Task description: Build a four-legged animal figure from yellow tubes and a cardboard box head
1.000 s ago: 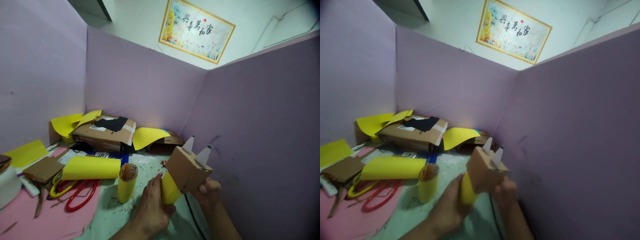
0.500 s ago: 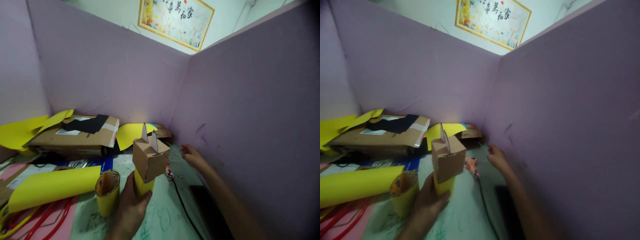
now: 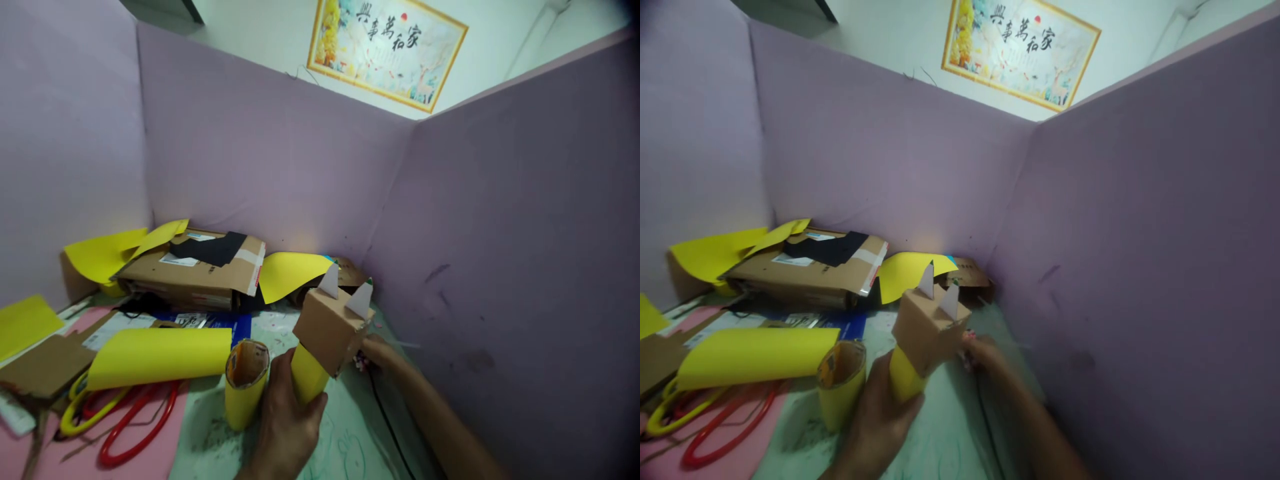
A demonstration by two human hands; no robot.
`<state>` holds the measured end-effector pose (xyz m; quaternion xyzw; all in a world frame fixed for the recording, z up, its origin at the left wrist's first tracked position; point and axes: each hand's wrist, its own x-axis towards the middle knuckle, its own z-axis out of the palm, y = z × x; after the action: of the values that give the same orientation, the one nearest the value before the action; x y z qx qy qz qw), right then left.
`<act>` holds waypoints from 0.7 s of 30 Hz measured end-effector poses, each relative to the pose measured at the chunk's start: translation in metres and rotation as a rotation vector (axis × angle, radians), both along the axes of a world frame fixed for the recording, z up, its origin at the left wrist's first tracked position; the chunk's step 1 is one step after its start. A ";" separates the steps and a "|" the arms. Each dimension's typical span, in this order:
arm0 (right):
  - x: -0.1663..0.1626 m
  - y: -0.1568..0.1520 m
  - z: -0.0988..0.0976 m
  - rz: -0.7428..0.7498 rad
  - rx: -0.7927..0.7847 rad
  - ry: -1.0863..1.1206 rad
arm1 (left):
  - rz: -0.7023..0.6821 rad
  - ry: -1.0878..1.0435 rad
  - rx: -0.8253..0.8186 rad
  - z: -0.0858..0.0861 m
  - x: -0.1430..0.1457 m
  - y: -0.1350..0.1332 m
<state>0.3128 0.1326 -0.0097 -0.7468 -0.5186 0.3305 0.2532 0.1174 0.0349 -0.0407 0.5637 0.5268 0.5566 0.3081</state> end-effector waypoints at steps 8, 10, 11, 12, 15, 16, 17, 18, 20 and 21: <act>-0.016 -0.031 0.022 -0.068 0.271 0.199 | -0.091 0.078 -0.087 0.009 -0.004 -0.006; -0.007 -0.045 0.032 -0.088 0.356 0.188 | -0.122 0.066 -0.129 0.011 -0.003 -0.008; 0.000 -0.054 0.037 -0.102 0.398 0.172 | -0.131 0.064 -0.151 0.013 -0.002 -0.009; 0.007 -0.063 0.040 -0.124 0.451 0.148 | -0.131 0.065 -0.176 0.014 -0.001 -0.009; 0.033 -0.099 0.044 -0.258 0.670 0.008 | -0.091 0.093 -0.241 0.019 0.000 -0.008; 0.041 -0.112 0.043 -0.304 0.713 -0.040 | -0.073 0.108 -0.251 0.020 0.000 -0.008; 0.048 -0.125 0.041 -0.348 0.742 -0.089 | -0.053 0.127 -0.256 0.021 0.001 -0.008; 0.053 -0.138 0.039 -0.392 0.771 -0.141 | -0.033 0.148 -0.254 0.021 0.001 -0.008; 0.059 -0.162 0.036 -0.436 0.842 -0.215 | -0.001 0.200 -0.234 0.022 0.001 -0.009; 0.059 -0.173 0.036 -0.430 0.866 -0.252 | 0.010 0.231 -0.219 0.022 0.002 -0.010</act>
<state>0.3716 -0.0402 0.0259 -0.6973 -0.4693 -0.0675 0.5376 0.1189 0.0249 -0.0189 0.5842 0.6191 0.4290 0.3023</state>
